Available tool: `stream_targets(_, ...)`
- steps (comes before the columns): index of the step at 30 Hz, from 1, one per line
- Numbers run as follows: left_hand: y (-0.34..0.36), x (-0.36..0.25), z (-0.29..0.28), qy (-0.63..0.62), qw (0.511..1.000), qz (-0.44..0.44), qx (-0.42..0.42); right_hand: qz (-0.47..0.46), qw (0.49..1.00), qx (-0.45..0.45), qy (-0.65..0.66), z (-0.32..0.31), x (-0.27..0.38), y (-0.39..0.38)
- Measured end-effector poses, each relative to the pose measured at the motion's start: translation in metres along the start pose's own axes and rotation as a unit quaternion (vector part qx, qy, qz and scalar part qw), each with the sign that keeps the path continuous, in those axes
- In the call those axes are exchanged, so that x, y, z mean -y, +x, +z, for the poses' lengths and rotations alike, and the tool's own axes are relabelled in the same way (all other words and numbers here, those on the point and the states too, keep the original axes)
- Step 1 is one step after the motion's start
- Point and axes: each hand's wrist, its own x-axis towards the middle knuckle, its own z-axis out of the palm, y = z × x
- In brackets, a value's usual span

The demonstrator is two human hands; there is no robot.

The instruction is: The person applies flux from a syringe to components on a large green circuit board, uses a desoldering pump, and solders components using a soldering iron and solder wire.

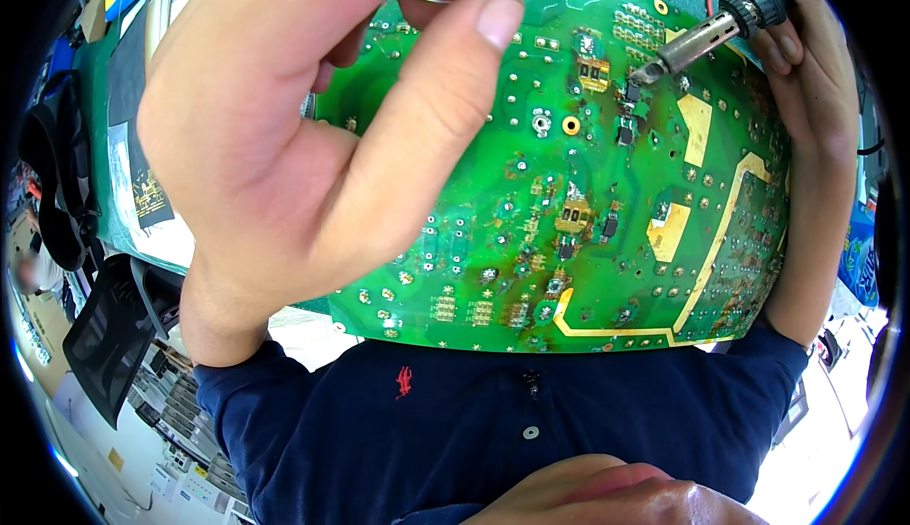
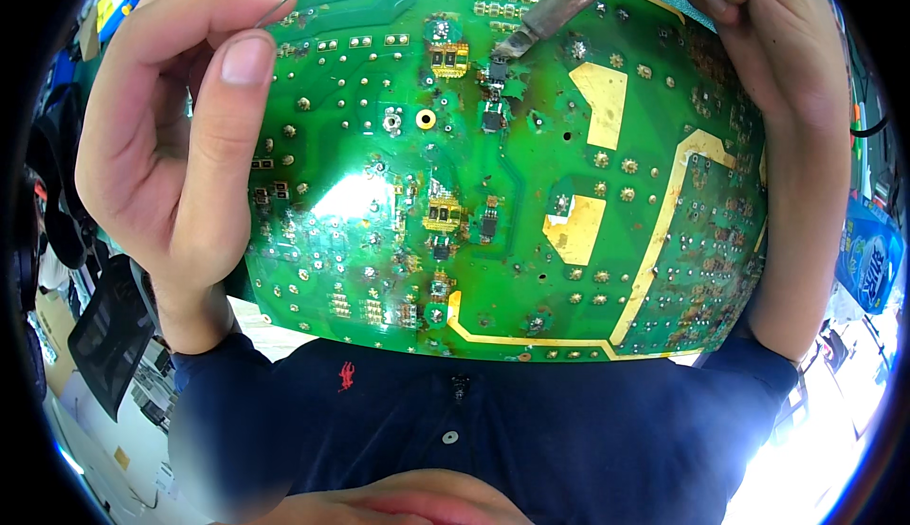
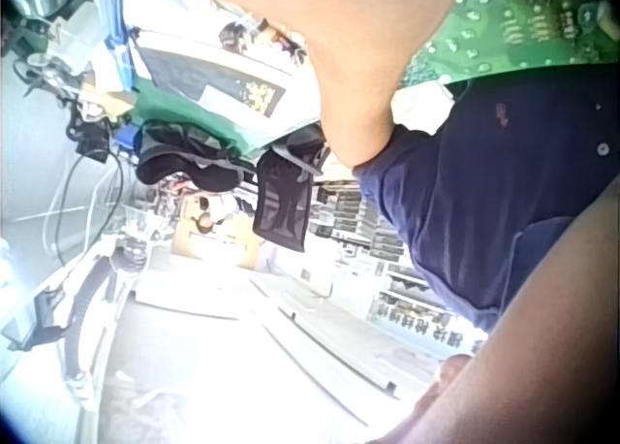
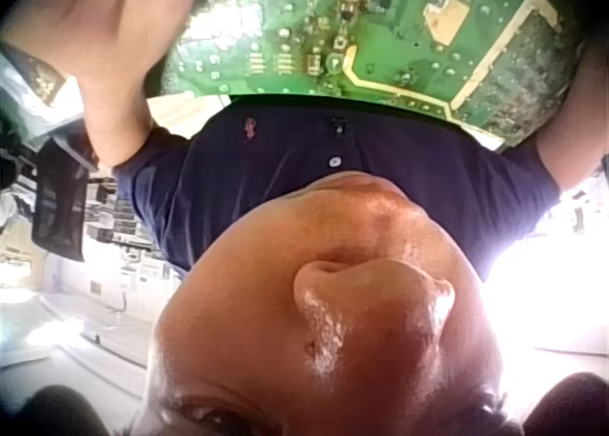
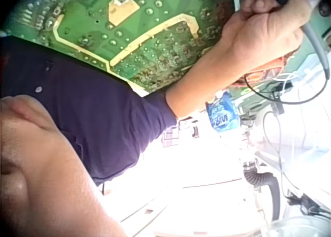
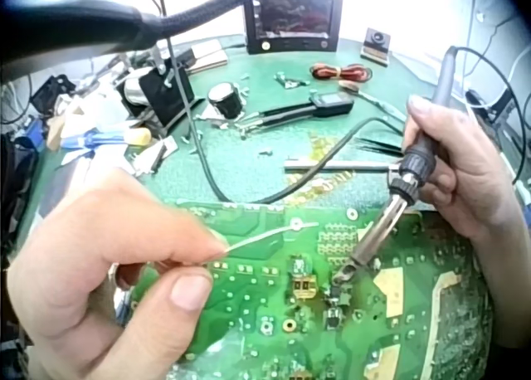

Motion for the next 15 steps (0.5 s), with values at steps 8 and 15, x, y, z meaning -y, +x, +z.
stream_targets(8, 0.005, 0.004, 0.0, 0.009, 0.999, 0.043, 0.008, 0.019, 0.999, -0.029, 0.025, 0.0, 0.004, -0.002)
stream_targets(15, 0.004, 0.005, -0.002, 0.005, 0.999, 0.008, -0.044, -0.002, 0.993, 0.043, 0.108, -0.044, 0.011, 0.006)
